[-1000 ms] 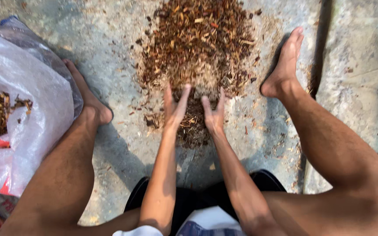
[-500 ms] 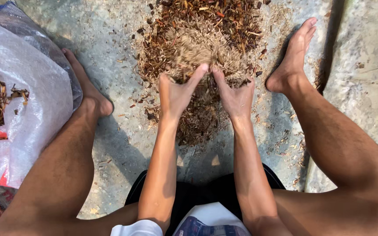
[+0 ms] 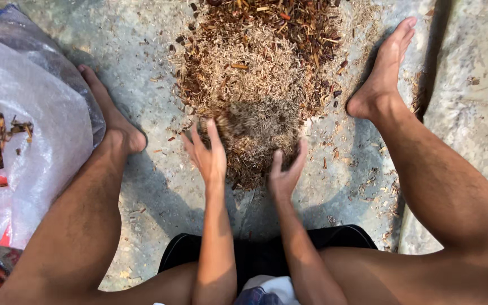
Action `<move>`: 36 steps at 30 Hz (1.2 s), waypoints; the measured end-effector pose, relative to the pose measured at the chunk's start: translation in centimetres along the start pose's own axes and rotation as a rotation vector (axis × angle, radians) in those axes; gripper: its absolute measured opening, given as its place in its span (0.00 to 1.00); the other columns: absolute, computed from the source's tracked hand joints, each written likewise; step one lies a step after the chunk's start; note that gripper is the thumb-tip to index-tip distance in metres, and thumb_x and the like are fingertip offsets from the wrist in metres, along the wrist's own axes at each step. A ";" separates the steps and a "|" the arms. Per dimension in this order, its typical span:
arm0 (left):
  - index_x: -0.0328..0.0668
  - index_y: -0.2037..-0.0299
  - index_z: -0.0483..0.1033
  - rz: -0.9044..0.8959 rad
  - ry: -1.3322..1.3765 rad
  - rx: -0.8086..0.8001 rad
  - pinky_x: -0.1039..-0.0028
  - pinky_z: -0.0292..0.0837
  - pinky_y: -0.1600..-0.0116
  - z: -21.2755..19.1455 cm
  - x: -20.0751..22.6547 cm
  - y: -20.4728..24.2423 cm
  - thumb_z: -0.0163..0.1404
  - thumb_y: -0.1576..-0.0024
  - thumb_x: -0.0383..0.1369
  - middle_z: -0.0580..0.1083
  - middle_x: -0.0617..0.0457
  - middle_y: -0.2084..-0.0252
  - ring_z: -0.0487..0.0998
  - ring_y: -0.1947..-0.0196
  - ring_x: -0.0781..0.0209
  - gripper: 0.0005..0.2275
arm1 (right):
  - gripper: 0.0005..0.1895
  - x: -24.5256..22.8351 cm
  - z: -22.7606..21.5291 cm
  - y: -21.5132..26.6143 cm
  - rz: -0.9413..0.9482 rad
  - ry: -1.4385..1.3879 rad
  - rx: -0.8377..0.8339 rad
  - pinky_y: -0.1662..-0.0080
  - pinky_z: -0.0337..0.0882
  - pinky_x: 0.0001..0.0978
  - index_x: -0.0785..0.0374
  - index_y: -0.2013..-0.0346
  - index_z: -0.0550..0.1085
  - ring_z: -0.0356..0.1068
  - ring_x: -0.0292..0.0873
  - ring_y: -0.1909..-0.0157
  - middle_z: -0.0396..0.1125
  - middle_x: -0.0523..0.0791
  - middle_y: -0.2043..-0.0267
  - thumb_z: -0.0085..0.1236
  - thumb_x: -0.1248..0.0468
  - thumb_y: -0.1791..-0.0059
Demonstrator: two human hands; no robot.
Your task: The person sits on a concrete floor and repeatedly scoops wood chips from a plastic sack, then mixes them with sawdust on the floor using both hands. The person continues to transfer and mix the materials in a repetitive cycle.
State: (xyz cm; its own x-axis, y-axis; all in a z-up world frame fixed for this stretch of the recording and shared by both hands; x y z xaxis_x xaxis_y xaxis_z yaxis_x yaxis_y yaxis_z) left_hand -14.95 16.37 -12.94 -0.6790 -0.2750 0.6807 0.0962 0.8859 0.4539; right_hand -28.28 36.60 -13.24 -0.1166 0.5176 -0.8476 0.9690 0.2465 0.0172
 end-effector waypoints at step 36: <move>0.51 0.25 0.51 0.074 0.172 -0.170 0.41 0.44 0.26 1.1 0.1 0.6 0.33 0.39 0.61 0.46 0.44 0.21 0.47 0.23 0.43 0.35 | 0.81 0.1 3.9 4.6 -0.193 0.335 -0.512 0.32 0.40 0.72 0.66 0.28 0.34 0.27 0.72 0.24 0.23 0.71 0.26 0.75 0.33 0.76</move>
State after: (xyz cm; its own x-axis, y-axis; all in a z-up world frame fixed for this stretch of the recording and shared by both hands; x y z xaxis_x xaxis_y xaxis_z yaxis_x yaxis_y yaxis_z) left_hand -15.74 17.30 -13.21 -0.5335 -0.2842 0.7966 0.2714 0.8345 0.4795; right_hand -23.02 34.57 -15.29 -0.4204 0.6327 -0.6504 0.7069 0.6778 0.2024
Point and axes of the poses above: each hand's wrist, its own y-axis away from the middle knuckle, its own z-axis out of the palm, x = y × z, the point moved 8 cm from there along -y, towards the middle knuckle
